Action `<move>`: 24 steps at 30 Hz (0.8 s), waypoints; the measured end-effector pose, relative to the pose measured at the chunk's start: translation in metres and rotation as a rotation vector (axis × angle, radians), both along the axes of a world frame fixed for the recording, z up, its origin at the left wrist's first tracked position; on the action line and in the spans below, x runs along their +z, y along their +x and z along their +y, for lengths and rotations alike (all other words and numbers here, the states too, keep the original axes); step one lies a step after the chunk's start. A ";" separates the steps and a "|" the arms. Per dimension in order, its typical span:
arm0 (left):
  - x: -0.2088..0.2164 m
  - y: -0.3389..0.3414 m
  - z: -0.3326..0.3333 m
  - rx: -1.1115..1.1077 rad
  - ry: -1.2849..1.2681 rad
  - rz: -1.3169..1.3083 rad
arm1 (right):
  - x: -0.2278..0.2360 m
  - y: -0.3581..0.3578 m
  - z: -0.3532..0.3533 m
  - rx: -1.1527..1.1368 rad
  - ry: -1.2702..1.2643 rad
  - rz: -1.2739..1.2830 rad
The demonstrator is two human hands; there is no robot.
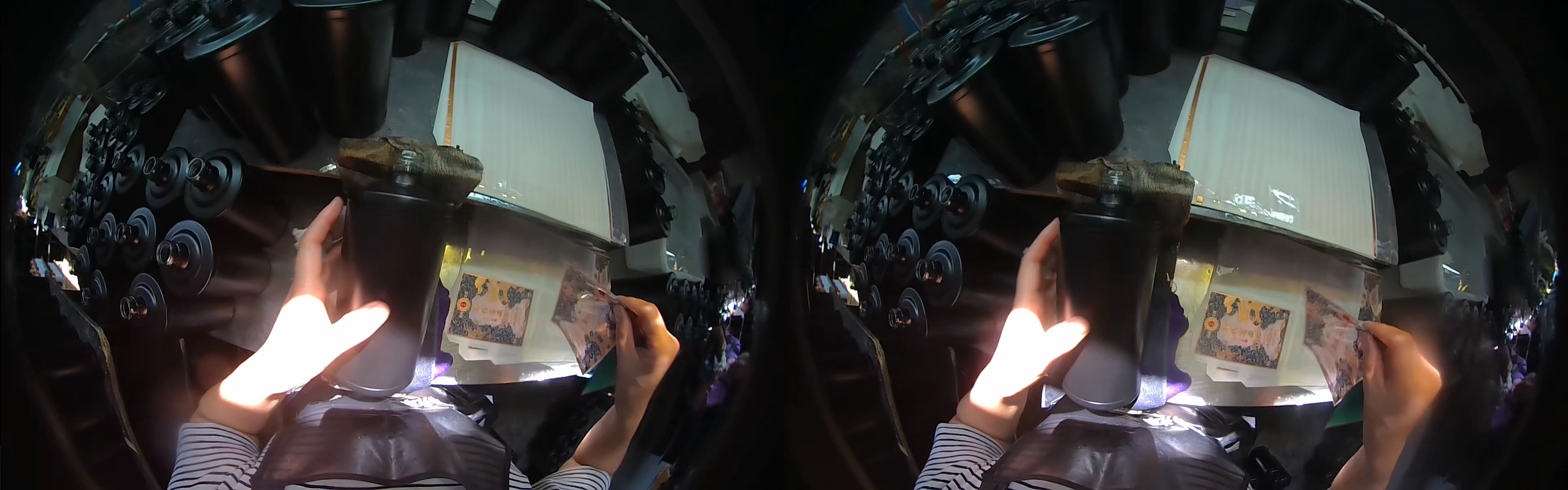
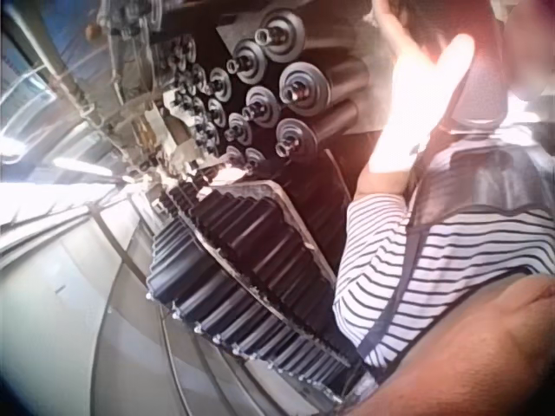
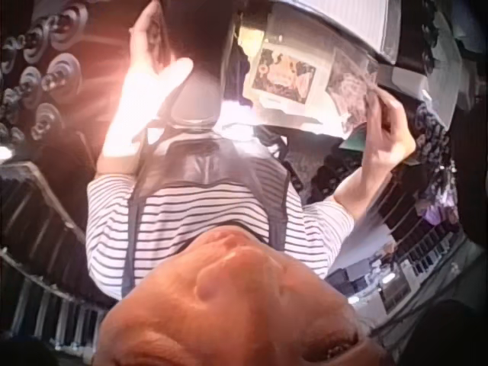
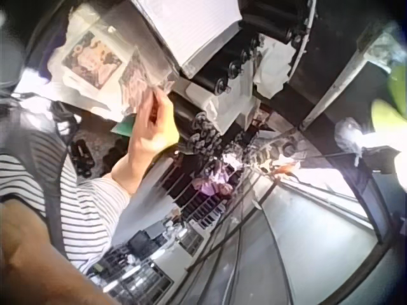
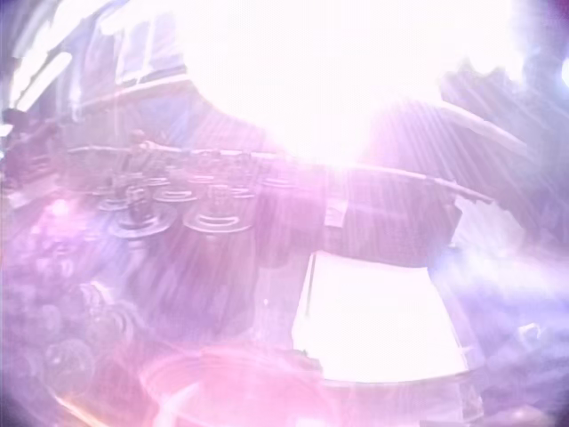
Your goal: The person applies decorative labels to cylindrical black bottles. They smooth the label with a green card, peel off the backing, and use a cloth to press the edges. The process is repeated for multiple bottles in a workshop setting.
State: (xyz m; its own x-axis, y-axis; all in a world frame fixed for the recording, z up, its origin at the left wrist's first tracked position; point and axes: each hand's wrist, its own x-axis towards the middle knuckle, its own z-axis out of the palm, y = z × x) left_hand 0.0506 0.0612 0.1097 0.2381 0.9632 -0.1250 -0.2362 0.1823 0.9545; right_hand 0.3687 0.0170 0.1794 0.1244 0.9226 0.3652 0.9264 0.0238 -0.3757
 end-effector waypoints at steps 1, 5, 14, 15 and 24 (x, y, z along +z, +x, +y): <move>-0.016 0.001 0.001 -0.015 0.068 -0.030 | 0.012 -0.018 -0.009 0.012 -0.010 0.073; -0.017 -0.007 -0.004 0.021 0.334 0.270 | 0.050 -0.056 -0.038 0.113 -0.070 0.395; 0.008 -0.051 0.010 -0.108 0.365 0.051 | 0.016 -0.146 0.048 0.401 -0.606 1.230; 0.009 -0.049 0.015 -0.098 0.356 0.094 | -0.004 -0.146 0.055 0.326 -0.661 1.319; 0.002 -0.026 0.053 0.225 0.133 0.400 | -0.044 -0.147 0.090 0.316 -0.522 1.275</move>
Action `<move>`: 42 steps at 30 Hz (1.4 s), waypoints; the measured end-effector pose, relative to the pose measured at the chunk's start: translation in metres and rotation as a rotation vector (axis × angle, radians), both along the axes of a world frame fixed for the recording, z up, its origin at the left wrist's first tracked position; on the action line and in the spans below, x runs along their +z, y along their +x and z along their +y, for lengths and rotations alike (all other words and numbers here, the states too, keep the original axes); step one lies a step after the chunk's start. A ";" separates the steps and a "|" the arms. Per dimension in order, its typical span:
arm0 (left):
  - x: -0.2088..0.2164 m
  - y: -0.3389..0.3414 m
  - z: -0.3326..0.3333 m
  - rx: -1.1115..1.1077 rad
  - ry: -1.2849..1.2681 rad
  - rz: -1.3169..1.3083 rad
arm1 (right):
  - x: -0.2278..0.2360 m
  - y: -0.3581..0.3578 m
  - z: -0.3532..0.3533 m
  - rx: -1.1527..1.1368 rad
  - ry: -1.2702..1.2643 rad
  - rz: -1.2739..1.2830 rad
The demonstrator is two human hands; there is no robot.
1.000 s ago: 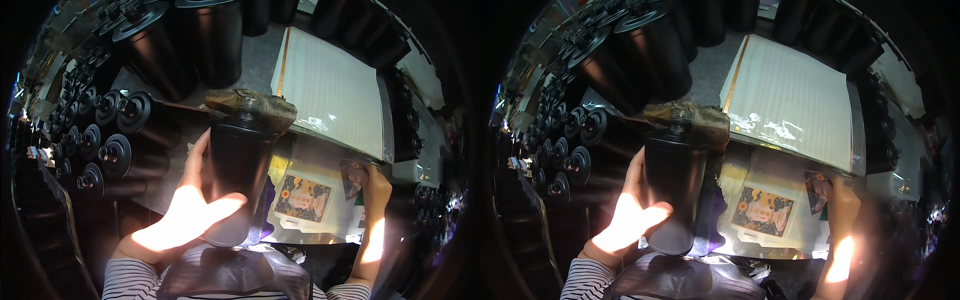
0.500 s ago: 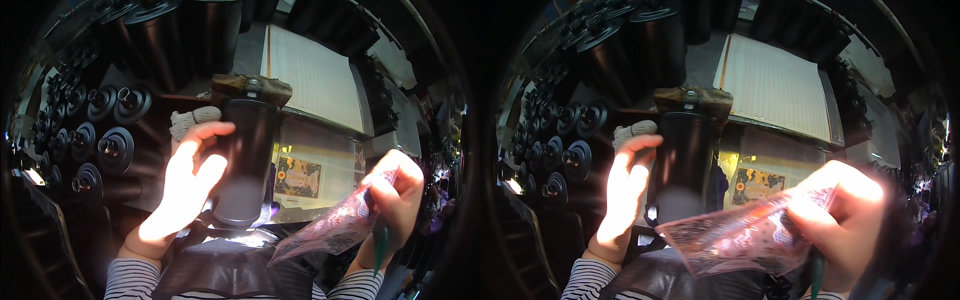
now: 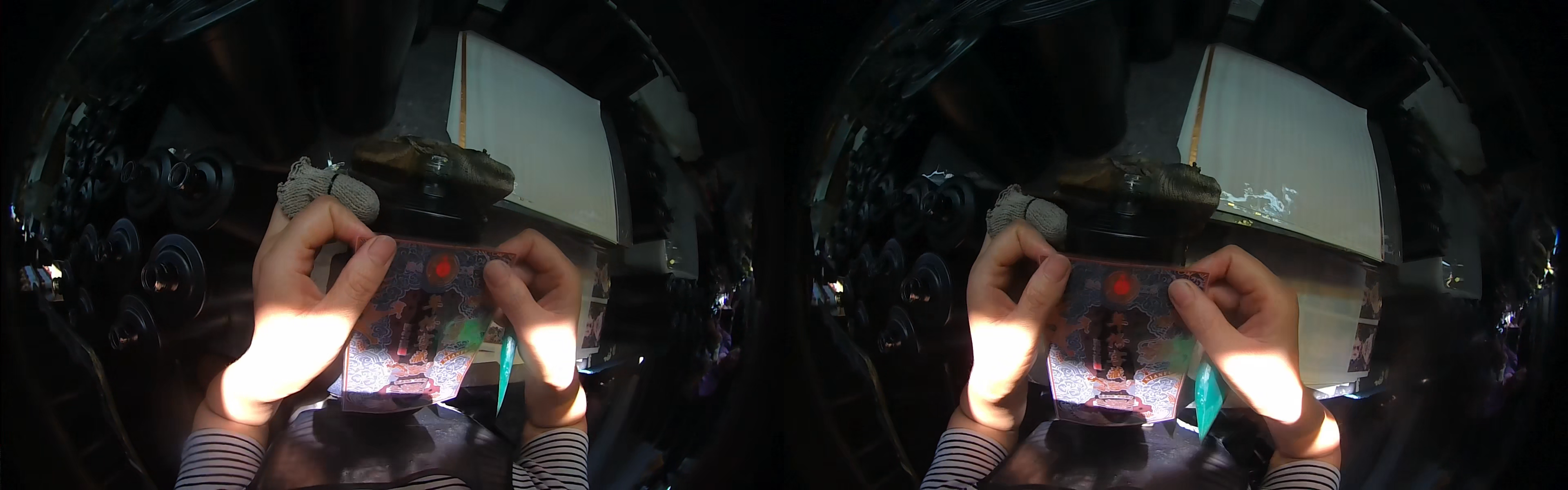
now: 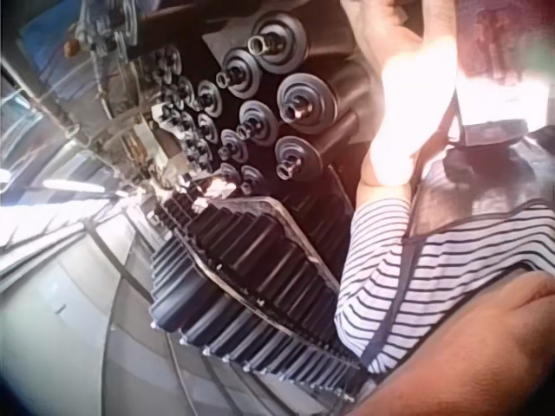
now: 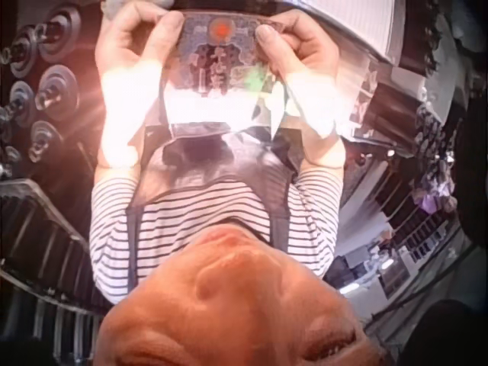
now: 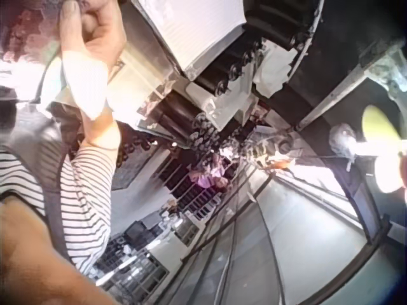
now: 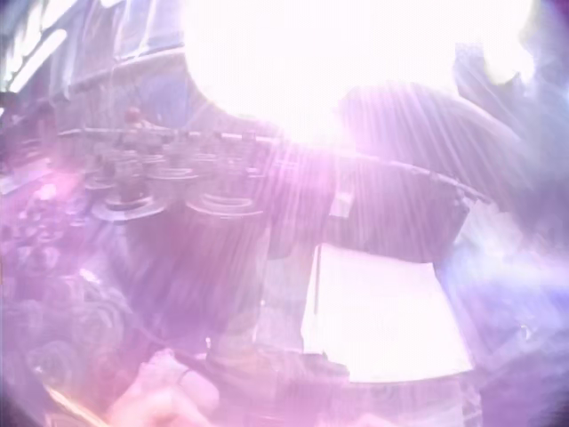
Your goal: The person applies decorative labels to cylindrical black bottles. They smooth the label with a green card, peel off the backing, and use a cloth to press the edges. The process is repeated for multiple bottles in a workshop setting.
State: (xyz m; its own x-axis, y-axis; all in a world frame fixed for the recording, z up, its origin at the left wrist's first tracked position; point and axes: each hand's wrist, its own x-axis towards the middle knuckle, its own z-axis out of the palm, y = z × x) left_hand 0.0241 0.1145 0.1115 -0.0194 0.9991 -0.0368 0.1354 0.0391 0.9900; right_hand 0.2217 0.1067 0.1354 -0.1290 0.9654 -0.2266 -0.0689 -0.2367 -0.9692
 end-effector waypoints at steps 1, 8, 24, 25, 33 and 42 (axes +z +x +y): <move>-0.001 0.001 0.003 -0.004 0.007 -0.006 | -0.004 0.002 0.002 0.003 0.013 -0.027; 0.005 0.005 0.013 0.002 -0.014 0.030 | -0.007 0.000 0.007 -0.067 -0.016 -0.021; -0.063 -0.026 -0.117 -0.201 -0.162 -0.107 | -0.087 0.006 -0.119 0.046 -0.259 0.131; -0.065 -0.026 -0.120 -0.208 -0.132 -0.052 | -0.089 0.006 -0.123 0.031 -0.261 0.145; -0.063 -0.027 -0.120 -0.231 -0.290 -0.168 | -0.085 0.006 -0.125 0.038 -0.298 0.102; -0.058 -0.026 -0.077 -0.054 0.137 0.200 | -0.074 0.021 -0.080 -0.316 0.270 -0.414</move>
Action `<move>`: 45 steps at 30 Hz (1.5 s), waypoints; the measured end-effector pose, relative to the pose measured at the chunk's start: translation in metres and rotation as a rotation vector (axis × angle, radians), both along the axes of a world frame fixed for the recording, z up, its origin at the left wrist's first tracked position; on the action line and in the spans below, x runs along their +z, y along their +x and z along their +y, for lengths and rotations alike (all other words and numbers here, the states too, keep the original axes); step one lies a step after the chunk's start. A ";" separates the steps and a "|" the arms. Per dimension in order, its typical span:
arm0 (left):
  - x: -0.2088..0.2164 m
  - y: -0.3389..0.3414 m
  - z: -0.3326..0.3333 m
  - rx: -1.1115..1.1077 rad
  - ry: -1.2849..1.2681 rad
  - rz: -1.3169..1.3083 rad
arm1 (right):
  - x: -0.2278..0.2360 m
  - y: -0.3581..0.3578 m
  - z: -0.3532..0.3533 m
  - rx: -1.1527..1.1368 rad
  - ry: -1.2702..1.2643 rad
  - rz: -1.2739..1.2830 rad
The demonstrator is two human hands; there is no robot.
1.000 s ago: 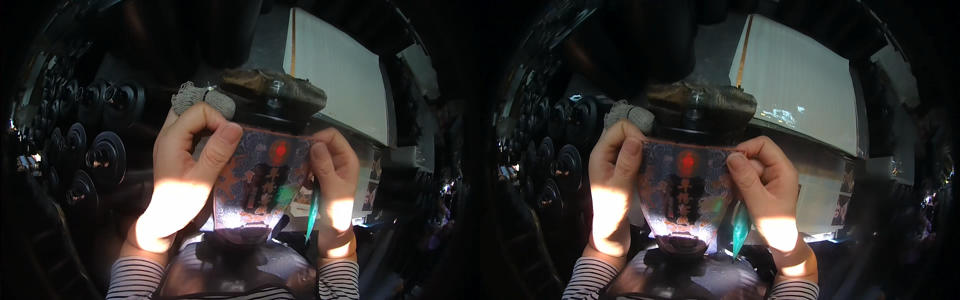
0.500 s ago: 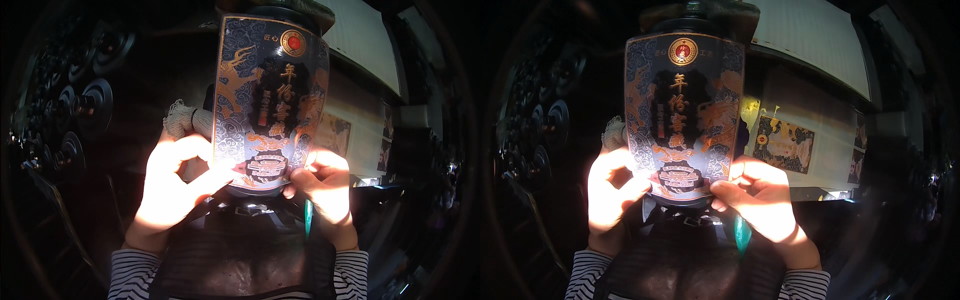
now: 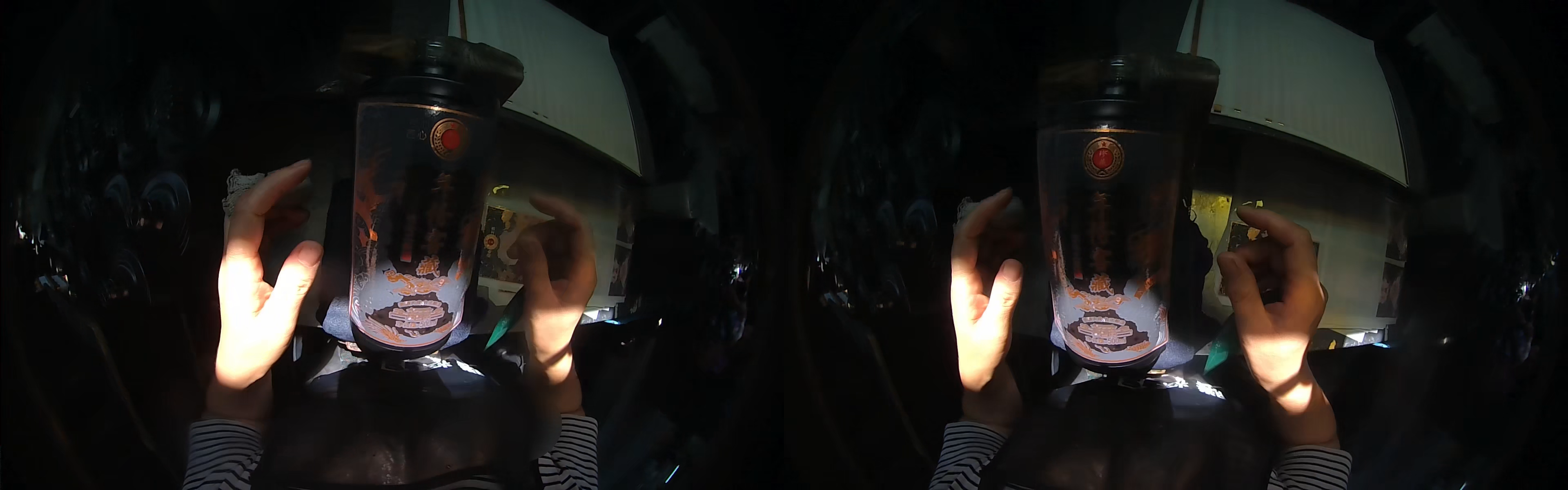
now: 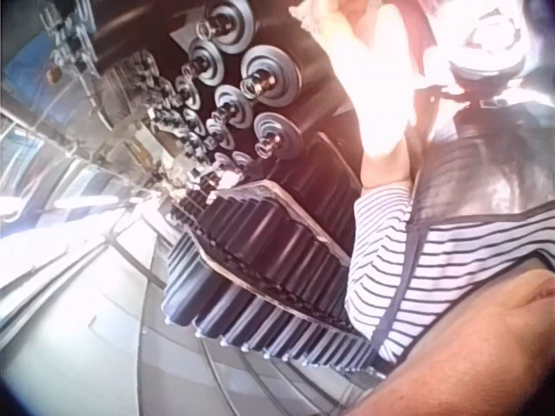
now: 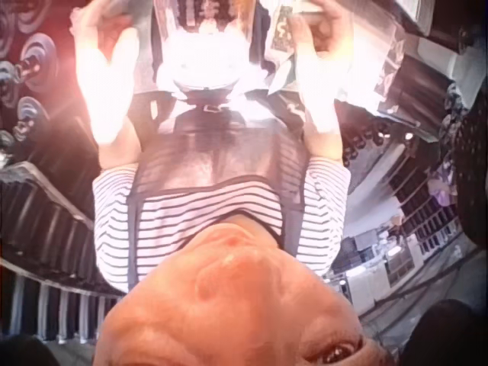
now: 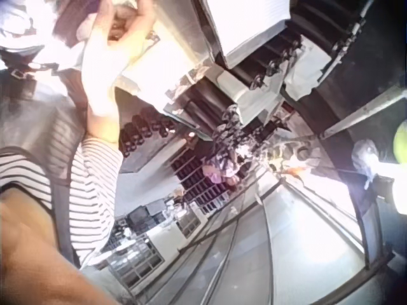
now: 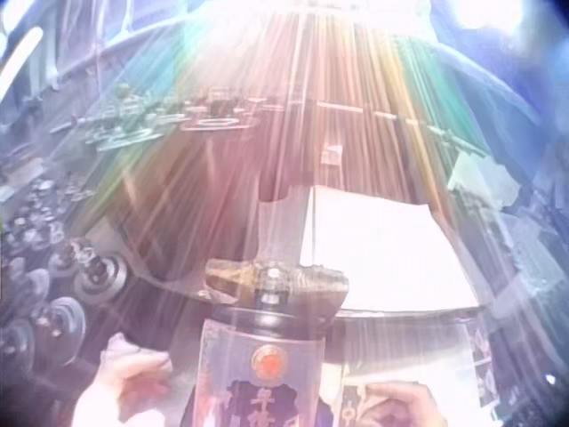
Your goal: The person applies decorative labels to cylindrical black bottles. They smooth the label with a green card, peel off the backing, and use a cloth to press the edges. The process is repeated for multiple bottles in a workshop setting.
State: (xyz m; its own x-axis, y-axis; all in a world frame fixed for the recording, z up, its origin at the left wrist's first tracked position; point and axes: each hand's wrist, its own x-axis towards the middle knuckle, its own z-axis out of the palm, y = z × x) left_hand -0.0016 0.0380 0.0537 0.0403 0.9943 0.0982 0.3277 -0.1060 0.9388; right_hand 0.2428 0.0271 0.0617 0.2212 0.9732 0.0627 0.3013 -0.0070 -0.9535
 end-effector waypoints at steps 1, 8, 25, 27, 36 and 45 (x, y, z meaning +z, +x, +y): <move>0.003 0.009 0.011 -0.057 0.090 -0.025 | -0.003 0.002 0.008 0.154 0.175 -0.070; 0.010 0.046 0.052 -0.272 -0.216 -0.251 | -0.005 -0.007 0.053 0.449 0.139 -0.095; 0.011 0.061 0.050 -0.243 -0.293 -0.754 | -0.014 0.003 0.063 0.497 0.081 -0.116; 0.009 0.067 0.048 -0.182 -0.337 -0.658 | -0.016 0.004 0.063 0.505 0.133 -0.150; 0.013 0.061 0.035 -0.191 -0.338 -0.877 | -0.022 0.020 0.051 0.534 -0.063 0.065; -0.038 -0.020 0.020 -0.582 -0.131 -0.009 | -0.030 0.015 0.017 0.610 0.042 -0.149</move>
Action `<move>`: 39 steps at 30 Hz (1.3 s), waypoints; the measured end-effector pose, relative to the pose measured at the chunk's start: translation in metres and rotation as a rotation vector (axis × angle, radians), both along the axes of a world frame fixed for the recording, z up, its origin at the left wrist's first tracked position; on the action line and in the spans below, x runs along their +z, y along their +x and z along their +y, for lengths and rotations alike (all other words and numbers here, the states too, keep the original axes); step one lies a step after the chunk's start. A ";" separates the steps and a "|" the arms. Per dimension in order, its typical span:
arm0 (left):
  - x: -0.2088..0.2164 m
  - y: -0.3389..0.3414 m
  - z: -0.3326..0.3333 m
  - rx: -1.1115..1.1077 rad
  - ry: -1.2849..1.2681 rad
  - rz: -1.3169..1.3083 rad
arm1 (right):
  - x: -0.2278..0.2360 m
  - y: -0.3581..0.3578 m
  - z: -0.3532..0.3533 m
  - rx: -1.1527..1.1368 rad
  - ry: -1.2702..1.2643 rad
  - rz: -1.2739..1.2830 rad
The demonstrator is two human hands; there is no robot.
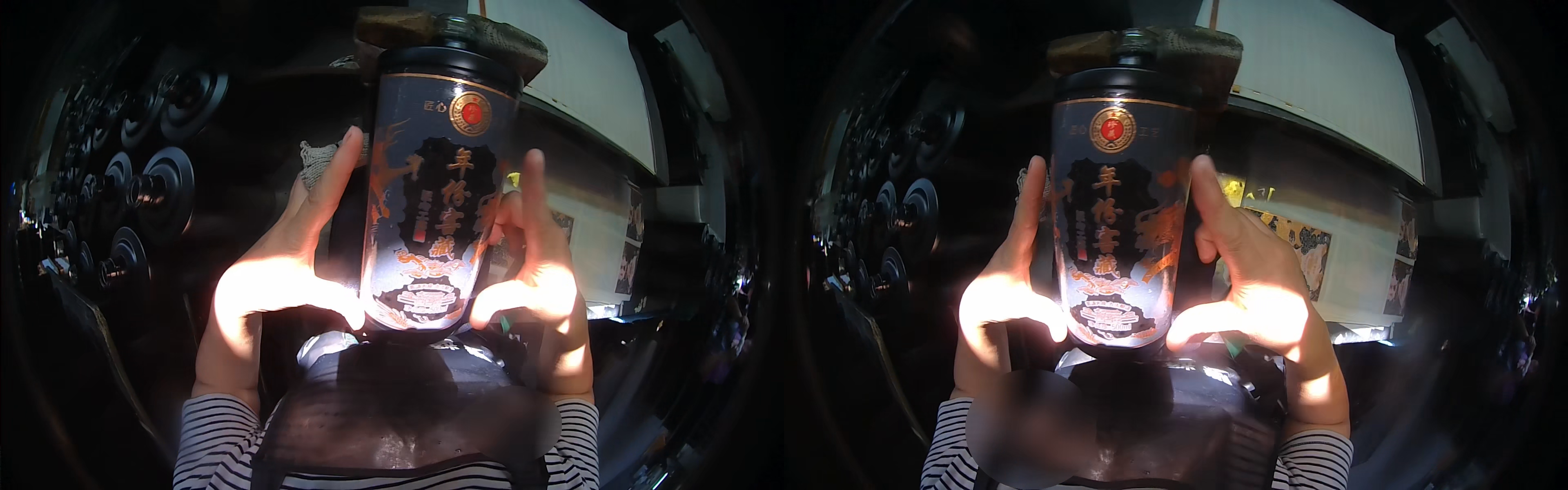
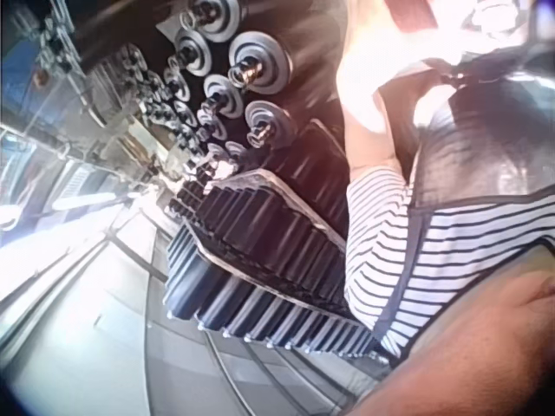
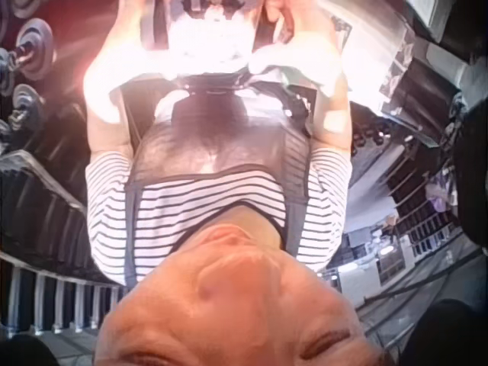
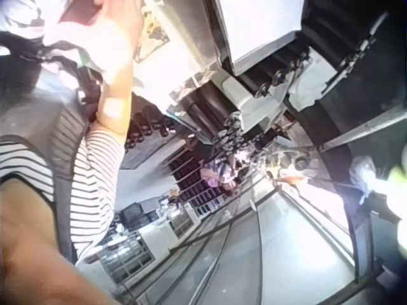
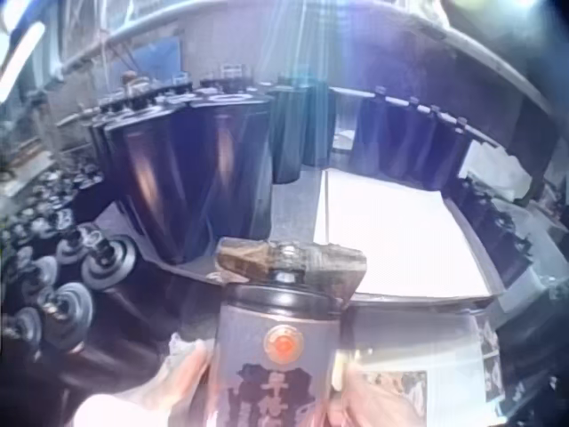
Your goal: The person applies decorative labels to cylindrical black bottles. They smooth the label with a green card, peel off the backing, and use a cloth to press the edges. The process is repeated for multiple bottles in a workshop setting.
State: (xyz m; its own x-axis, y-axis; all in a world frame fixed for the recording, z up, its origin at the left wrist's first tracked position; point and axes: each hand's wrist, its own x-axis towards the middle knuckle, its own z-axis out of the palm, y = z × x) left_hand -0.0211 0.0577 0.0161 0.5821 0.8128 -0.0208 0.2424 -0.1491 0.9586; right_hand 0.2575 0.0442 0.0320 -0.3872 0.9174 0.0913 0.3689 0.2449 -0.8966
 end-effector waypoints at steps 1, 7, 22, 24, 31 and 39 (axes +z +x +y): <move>0.001 -0.004 -0.005 0.027 0.000 -0.024 | 0.011 -0.005 -0.008 -0.114 -0.157 0.103; 0.029 0.004 -0.043 0.183 0.098 0.297 | 0.008 0.058 0.009 -0.530 -0.483 0.457; -0.009 -0.031 -0.099 0.304 -0.130 0.015 | 0.073 -0.097 -0.074 0.435 0.873 -0.580; -0.001 -0.028 -0.097 0.328 -0.066 0.116 | 0.066 -0.096 -0.043 0.313 0.937 -0.409; -0.004 -0.005 -0.089 0.292 0.133 0.240 | 0.077 -0.064 -0.015 0.221 0.905 -0.502; -0.006 0.044 -0.081 0.506 0.231 0.319 | 0.070 -0.040 0.042 0.121 0.813 -0.330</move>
